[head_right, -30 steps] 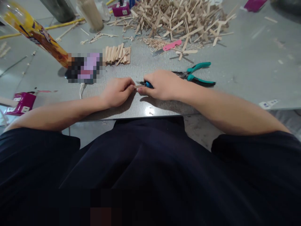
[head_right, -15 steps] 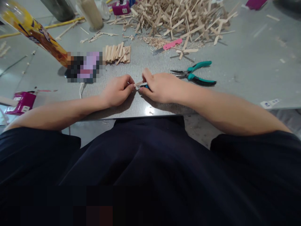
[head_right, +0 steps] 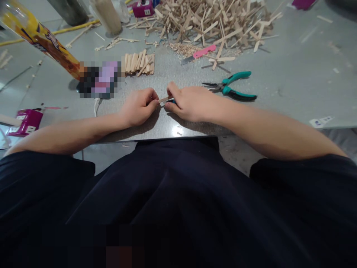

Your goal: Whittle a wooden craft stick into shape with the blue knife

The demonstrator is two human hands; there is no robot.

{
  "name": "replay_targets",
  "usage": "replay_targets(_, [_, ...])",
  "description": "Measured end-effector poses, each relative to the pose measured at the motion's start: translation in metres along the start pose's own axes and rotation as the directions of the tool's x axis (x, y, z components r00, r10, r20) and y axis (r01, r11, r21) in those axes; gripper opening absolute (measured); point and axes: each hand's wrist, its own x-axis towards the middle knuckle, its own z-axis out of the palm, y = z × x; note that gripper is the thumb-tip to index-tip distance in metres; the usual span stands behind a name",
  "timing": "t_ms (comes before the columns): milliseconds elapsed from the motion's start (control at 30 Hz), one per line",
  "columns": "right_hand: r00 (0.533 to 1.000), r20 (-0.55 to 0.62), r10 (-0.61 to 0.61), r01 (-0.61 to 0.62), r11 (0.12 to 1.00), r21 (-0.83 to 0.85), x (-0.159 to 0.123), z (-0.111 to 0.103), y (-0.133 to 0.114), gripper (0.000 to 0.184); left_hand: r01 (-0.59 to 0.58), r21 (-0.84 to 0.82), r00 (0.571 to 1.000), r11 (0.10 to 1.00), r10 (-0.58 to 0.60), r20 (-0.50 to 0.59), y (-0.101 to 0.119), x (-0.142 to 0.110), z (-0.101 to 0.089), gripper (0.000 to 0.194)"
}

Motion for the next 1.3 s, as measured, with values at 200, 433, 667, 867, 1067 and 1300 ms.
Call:
replay_targets(200, [1.000, 0.012, -0.002, 0.003, 0.997, -0.081, 0.000, 0.001, -0.002, 0.076, -0.006, 0.020, 0.999, 1.000, 0.005, 0.034, 0.004, -0.001, -0.003, 0.013])
replay_targets(433, [0.999, 0.032, -0.014, 0.016, 0.998, -0.063, -0.003, -0.003, -0.007, 0.079, -0.027, 0.053, 0.999, 0.998, 0.027, 0.018, -0.001, -0.001, 0.000, 0.012])
replay_targets(667, [0.999, 0.042, 0.006, -0.001, 0.994, -0.108, -0.002, -0.002, -0.011, 0.081, -0.064, 0.051, 0.998, 0.997, 0.064, 0.004, -0.007, 0.000, 0.002, 0.013])
replay_targets(867, [1.000, 0.030, -0.004, 0.006, 0.996, -0.093, -0.003, -0.002, -0.009, 0.082, -0.051, 0.020, 0.998, 0.999, 0.050, 0.025, -0.006, 0.000, -0.001, 0.014])
replay_targets(1067, [0.999, 0.033, 0.032, -0.029, 0.997, -0.066, -0.002, 0.000, -0.007, 0.088, -0.042, -0.026, 0.999, 0.999, 0.042, 0.029, -0.008, 0.001, -0.001, 0.013])
replay_targets(1300, [1.000, 0.022, 0.011, -0.008, 0.995, -0.101, 0.000, 0.003, -0.004, 0.087, -0.053, -0.050, 0.998, 0.997, 0.054, 0.023, -0.009, 0.001, 0.000, 0.011])
